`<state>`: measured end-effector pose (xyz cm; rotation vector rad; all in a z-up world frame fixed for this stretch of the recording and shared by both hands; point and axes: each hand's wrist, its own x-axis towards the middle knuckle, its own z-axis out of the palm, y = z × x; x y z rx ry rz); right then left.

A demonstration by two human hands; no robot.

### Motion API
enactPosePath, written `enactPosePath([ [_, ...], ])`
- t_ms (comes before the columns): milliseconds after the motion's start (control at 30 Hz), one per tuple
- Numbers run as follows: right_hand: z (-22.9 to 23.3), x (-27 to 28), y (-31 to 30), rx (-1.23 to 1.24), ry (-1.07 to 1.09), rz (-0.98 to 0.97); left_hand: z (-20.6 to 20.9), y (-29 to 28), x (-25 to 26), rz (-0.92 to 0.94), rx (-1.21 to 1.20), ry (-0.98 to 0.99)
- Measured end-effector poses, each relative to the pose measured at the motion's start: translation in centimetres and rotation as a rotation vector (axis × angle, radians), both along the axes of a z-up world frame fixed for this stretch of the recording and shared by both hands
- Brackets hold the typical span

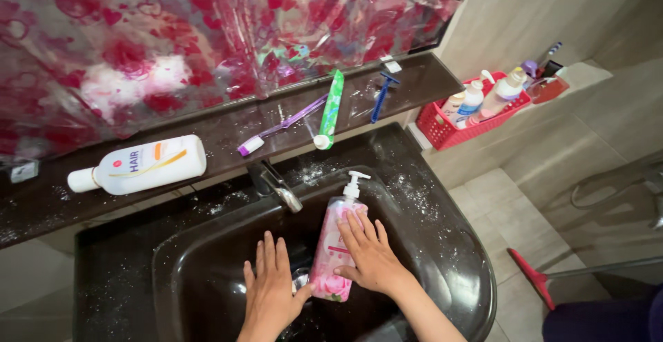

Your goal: The person organizes bathroom toiletries by picking up various bottles and tubes from around the sink and placing them one by one into a storage basket and organizers by hand.

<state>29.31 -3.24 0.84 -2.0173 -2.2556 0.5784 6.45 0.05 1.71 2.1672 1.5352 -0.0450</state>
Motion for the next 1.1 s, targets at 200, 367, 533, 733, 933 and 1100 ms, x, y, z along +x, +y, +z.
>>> enactPosePath([
  [200,-0.7,-0.5,0.3,0.016,-0.013,0.032,0.1,-0.4,-0.9,0.013,-0.005,0.003],
  [367,-0.8,-0.8,0.3,0.017,-0.027,0.055,0.4,-0.7,-2.0,0.047,-0.005,0.001],
  [533,-0.5,-1.8,0.5,-0.014,-0.046,0.084,0.6,-0.9,-3.5,0.066,-0.005,-0.018],
  [733,-0.5,-3.1,0.7,-0.01,-0.03,0.113,1.4,-1.5,-6.7,0.123,0.06,-0.035],
  [933,-0.2,-4.4,0.6,0.06,0.006,0.162,1.3,-2.0,-10.4,0.184,-0.007,0.099],
  [1100,0.5,-5.3,0.8,-0.018,0.006,0.141,0.8,-3.0,-14.7,0.309,0.098,0.112],
])
